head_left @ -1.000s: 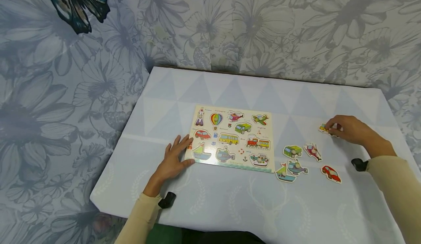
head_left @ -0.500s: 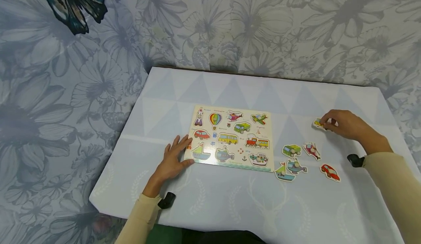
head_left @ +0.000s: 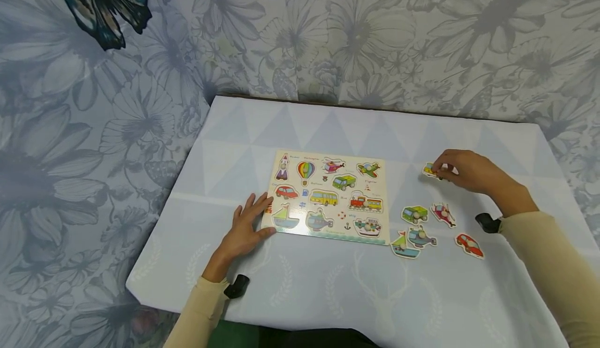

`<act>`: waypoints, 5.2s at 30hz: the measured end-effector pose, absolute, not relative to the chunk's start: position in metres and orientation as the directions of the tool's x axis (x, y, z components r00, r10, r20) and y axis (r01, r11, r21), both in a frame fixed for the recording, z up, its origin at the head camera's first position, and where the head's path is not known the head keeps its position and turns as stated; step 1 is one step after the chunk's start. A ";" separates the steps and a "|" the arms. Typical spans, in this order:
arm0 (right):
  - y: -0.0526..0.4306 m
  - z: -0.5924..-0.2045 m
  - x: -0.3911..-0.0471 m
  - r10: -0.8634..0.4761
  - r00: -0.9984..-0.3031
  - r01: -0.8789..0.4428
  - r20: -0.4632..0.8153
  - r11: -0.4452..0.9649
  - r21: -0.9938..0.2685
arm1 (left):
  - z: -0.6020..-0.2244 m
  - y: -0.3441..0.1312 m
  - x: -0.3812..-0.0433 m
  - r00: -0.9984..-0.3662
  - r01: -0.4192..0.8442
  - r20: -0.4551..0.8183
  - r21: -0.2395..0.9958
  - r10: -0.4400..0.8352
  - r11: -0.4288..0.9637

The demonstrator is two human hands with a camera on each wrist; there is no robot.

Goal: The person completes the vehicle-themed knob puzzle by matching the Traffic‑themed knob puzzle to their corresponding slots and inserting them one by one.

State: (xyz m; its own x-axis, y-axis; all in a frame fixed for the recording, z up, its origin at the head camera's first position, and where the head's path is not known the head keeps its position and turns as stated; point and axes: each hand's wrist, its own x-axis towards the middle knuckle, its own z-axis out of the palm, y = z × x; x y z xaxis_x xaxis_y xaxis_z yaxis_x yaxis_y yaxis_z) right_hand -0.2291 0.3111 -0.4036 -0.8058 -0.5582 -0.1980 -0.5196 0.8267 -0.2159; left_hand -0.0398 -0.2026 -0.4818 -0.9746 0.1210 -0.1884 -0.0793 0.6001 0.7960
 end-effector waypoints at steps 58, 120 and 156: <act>0.098 -0.436 -0.193 -0.941 -0.336 -0.920 0.038 0.320 -0.227 | -0.482 -0.205 -0.041 -0.975 -0.053 -0.171 0.796 0.140 0.603; 0.113 -0.439 -0.191 -0.909 -0.414 -0.880 0.039 0.389 -0.273 | -0.477 -0.202 -0.040 -0.977 -0.063 -0.175 0.788 0.125 0.612; 0.261 -0.421 -0.190 -0.666 -0.719 -0.610 -0.199 0.742 -0.278 | -0.479 -0.205 -0.036 -0.981 -0.041 -0.146 0.802 0.129 0.595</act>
State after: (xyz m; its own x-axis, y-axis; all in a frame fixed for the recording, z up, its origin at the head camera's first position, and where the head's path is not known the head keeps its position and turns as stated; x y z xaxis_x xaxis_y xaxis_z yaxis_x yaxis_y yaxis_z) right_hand -0.1901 0.2607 -0.4211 -0.7186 -0.6663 -0.1992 -0.6105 0.7416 -0.2782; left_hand -0.0361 -0.2053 -0.4792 -0.9807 0.1294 -0.1465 -0.0413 0.5953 0.8024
